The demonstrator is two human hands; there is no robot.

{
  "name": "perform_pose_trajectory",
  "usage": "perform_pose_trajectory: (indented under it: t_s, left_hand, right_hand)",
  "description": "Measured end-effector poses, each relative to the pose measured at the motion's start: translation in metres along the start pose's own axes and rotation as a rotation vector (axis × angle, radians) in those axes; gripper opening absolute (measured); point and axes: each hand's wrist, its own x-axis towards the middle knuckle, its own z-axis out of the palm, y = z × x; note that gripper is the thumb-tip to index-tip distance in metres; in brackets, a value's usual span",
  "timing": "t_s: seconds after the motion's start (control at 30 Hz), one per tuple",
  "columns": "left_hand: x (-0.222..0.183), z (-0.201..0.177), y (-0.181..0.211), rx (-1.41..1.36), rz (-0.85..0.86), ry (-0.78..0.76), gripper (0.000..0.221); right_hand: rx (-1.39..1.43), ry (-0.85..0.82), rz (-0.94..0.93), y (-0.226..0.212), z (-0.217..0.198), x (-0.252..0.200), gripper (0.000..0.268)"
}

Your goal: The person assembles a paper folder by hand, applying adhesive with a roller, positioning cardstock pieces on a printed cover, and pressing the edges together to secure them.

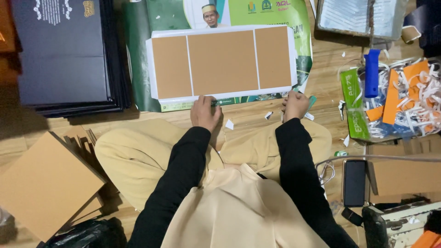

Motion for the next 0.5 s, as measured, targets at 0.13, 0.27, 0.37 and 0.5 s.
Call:
perform_pose_trajectory:
  t_s: [0.13, 0.27, 0.37, 0.5]
  left_hand:
    - [-0.010, -0.002, 0.007, -0.554, -0.593, 0.205, 0.050]
    - [-0.007, 0.033, -0.065, -1.001, -0.848, 0.475, 0.062]
    - [-0.004, -0.003, -0.068, -1.235, -1.080, 0.646, 0.066]
    - [0.002, -0.007, -0.106, -1.316, -1.142, 0.709, 0.055]
  right_hand:
    - [0.508, -0.237, 0.405, 0.000, -0.014, -0.014, 0.012]
    - [0.615, -0.387, 0.469, -0.023, -0.035, -0.035, 0.017]
    - [0.627, -0.269, 0.424, -0.004, -0.018, -0.023, 0.034]
    - [0.536, -0.073, 0.321, 0.016, 0.005, 0.008, 0.053]
